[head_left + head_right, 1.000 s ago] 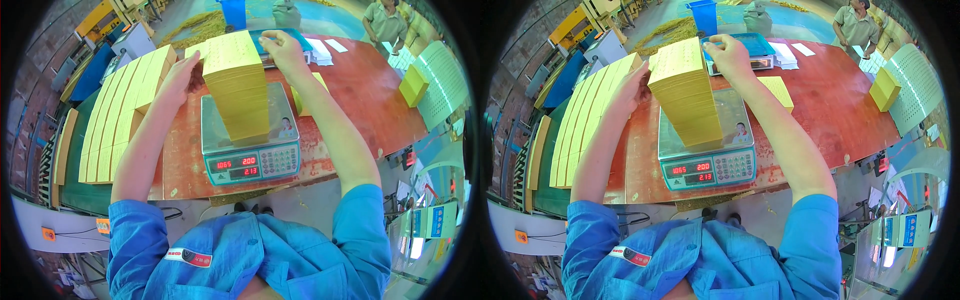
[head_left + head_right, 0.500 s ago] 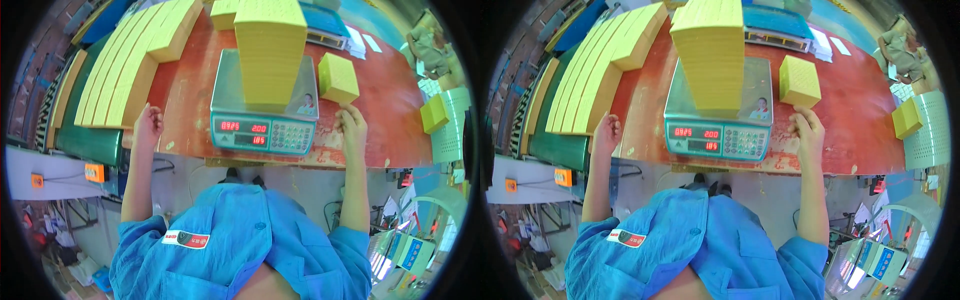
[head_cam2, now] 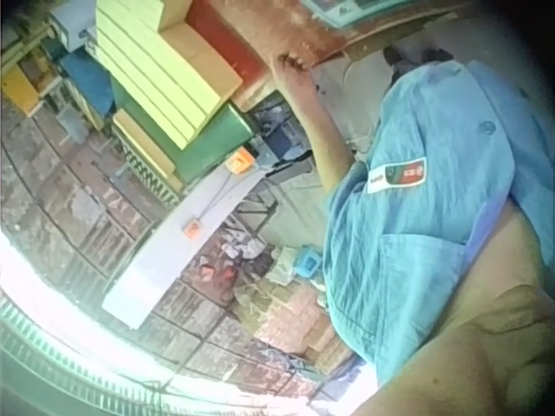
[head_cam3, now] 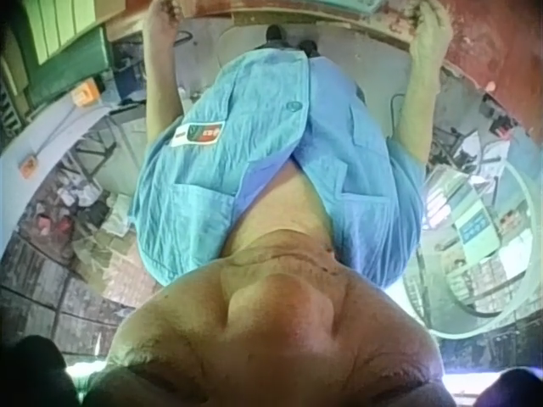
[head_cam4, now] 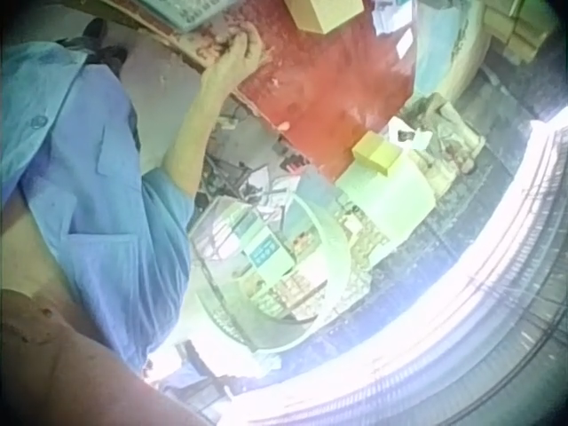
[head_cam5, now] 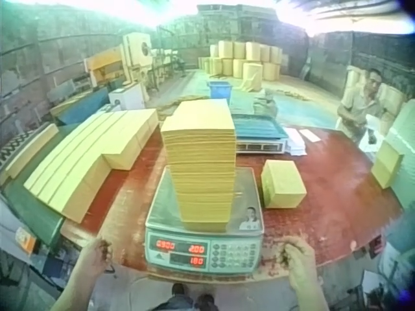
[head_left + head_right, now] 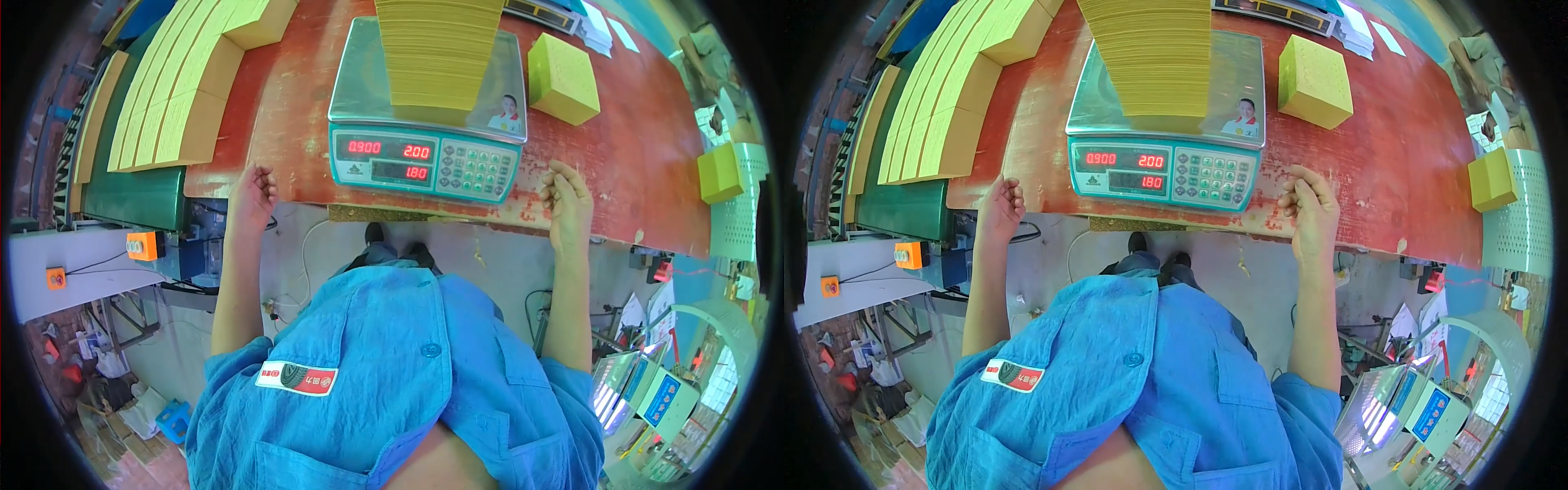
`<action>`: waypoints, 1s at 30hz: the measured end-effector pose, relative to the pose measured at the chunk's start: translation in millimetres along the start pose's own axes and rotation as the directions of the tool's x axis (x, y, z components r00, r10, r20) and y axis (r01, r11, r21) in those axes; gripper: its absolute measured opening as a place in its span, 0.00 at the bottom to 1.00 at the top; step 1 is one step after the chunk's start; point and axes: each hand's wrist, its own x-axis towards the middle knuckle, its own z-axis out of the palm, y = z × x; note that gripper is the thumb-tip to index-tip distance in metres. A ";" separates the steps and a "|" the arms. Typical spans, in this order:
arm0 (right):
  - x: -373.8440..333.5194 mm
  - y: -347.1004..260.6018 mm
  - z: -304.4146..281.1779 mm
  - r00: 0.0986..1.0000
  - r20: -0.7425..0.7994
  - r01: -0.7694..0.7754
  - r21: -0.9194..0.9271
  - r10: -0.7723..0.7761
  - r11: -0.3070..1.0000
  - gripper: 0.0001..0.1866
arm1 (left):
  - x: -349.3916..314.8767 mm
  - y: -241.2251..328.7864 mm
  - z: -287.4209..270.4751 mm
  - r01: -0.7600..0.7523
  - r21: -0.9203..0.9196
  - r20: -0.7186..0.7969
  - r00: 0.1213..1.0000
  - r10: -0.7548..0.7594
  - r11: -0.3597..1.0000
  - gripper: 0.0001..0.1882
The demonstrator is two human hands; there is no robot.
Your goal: Stacking and weighing yellow rectangular pads on a digital scale in a warehouse environment.
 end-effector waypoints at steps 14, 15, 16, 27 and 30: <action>128.4 -64.3 131.4 0.936 0.143 0.301 0.143 -0.321 0.943 0.20 | 34.0 173.1 252.5 -0.287 0.225 0.456 0.875 0.160 0.931 0.36; 152.3 -66.3 147.2 0.922 0.141 0.337 0.160 -0.360 0.928 0.22 | 41.7 183.9 280.8 -0.311 0.219 0.490 0.855 0.171 0.925 0.36; 181.6 -61.4 151.6 0.929 0.151 0.323 0.118 -0.339 0.939 0.23 | 50.6 190.5 313.6 -0.273 0.338 0.552 0.832 0.045 0.901 0.36; 84.1 -23.2 175.5 0.895 0.127 0.446 -0.247 -0.427 0.860 0.23 | 26.5 180.2 331.0 -0.106 0.716 0.499 0.769 -0.399 0.690 0.26; 6.4 -16.8 148.0 0.934 -0.011 0.342 -0.254 -0.356 0.905 0.18 | 17.7 179.7 326.3 -0.077 0.690 0.515 0.750 -0.414 0.719 0.26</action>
